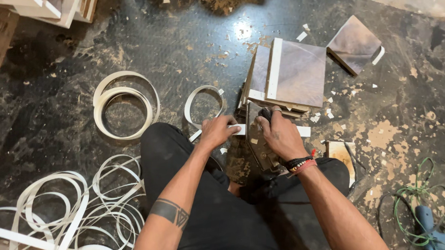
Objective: The person sits on the floor and applies white edge banding to the edges of small square wooden boards. They align the banding, use a hand-held edge banding tool to press it on, and trim the excess with a utility knife. The person repeats this process on multiple boards, stacking the finished pieces.
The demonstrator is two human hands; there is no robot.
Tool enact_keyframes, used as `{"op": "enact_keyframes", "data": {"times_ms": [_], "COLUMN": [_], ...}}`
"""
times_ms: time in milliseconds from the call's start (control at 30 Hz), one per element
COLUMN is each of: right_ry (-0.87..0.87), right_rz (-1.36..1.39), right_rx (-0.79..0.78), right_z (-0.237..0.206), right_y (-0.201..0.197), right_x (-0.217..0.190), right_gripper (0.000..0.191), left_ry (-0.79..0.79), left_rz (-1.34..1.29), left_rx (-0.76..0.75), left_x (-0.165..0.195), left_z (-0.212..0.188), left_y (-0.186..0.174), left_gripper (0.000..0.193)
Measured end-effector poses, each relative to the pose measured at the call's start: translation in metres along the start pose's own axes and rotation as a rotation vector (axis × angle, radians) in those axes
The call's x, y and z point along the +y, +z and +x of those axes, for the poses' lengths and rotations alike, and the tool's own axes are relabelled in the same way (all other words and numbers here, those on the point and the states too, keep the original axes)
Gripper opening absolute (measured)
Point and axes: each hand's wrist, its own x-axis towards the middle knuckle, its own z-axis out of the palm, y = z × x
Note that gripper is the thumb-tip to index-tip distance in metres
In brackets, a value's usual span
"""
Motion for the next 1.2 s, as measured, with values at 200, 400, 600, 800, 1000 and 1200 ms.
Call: {"op": "enact_keyframes", "data": {"times_ms": [200,400,600,800,1000,1200], "right_ry": [0.027,0.011,0.003,-0.012,-0.002,-0.009], "right_rz": [-0.012,-0.037,-0.044,-0.051,-0.026,-0.034], "right_rx": [-0.008,-0.010,0.002,0.027,0.017,0.039], "right_z": [0.000,0.000,0.002,0.003,0.000,-0.005], "right_y": [0.000,-0.001,0.001,0.005,0.005,0.007], "right_x": [0.000,0.000,0.001,0.002,0.001,-0.002], "right_gripper": [0.047,0.048,0.047,0.047,0.047,0.049], "left_ry": [-0.014,-0.029,-0.015,0.063,0.159,0.231], "left_rz": [-0.038,-0.023,0.060,0.087,0.167,0.083], "left_rx": [0.038,0.000,0.063,0.142,0.208,0.278], "left_x": [0.000,0.003,0.009,0.035,0.047,0.030], "left_z": [-0.001,0.004,0.004,-0.011,-0.030,-0.040], "left_y": [0.010,0.008,0.000,0.003,0.005,-0.011], "left_gripper": [0.033,0.036,0.035,0.026,0.023,0.017]}}
